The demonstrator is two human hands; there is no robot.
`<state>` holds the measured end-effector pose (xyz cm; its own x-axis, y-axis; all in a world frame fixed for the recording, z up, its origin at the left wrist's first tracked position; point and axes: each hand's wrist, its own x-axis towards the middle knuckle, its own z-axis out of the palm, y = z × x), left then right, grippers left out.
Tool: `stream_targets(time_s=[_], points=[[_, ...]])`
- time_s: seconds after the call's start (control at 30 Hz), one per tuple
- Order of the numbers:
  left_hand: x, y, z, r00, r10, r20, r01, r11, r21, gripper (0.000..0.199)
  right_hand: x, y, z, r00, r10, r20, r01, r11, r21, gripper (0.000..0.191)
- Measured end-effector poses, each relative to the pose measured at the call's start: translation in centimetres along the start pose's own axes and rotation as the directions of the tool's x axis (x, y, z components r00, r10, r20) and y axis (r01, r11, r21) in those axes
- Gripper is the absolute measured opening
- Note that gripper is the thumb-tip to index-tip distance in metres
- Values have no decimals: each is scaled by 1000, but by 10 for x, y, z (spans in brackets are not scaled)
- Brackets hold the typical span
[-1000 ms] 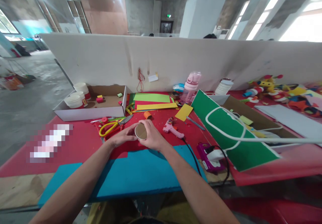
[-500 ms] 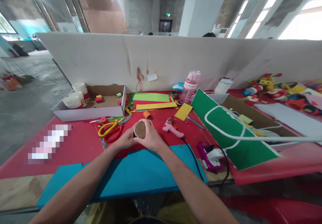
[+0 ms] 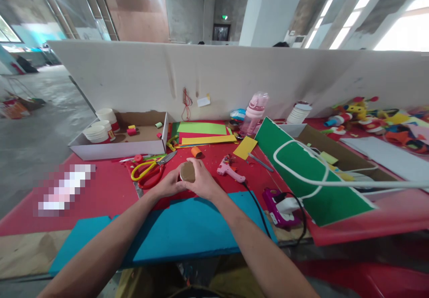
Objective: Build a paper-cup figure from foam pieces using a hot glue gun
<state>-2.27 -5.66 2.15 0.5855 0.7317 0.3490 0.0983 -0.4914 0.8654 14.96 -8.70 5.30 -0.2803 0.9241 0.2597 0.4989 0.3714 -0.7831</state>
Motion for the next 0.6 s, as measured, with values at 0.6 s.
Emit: stream_targets(time_s=[0.6], points=[[0, -12, -18, 919, -386, 77, 352, 719, -599, 58, -1, -3, 3, 996, -92, -9, 88, 973, -215, 51]])
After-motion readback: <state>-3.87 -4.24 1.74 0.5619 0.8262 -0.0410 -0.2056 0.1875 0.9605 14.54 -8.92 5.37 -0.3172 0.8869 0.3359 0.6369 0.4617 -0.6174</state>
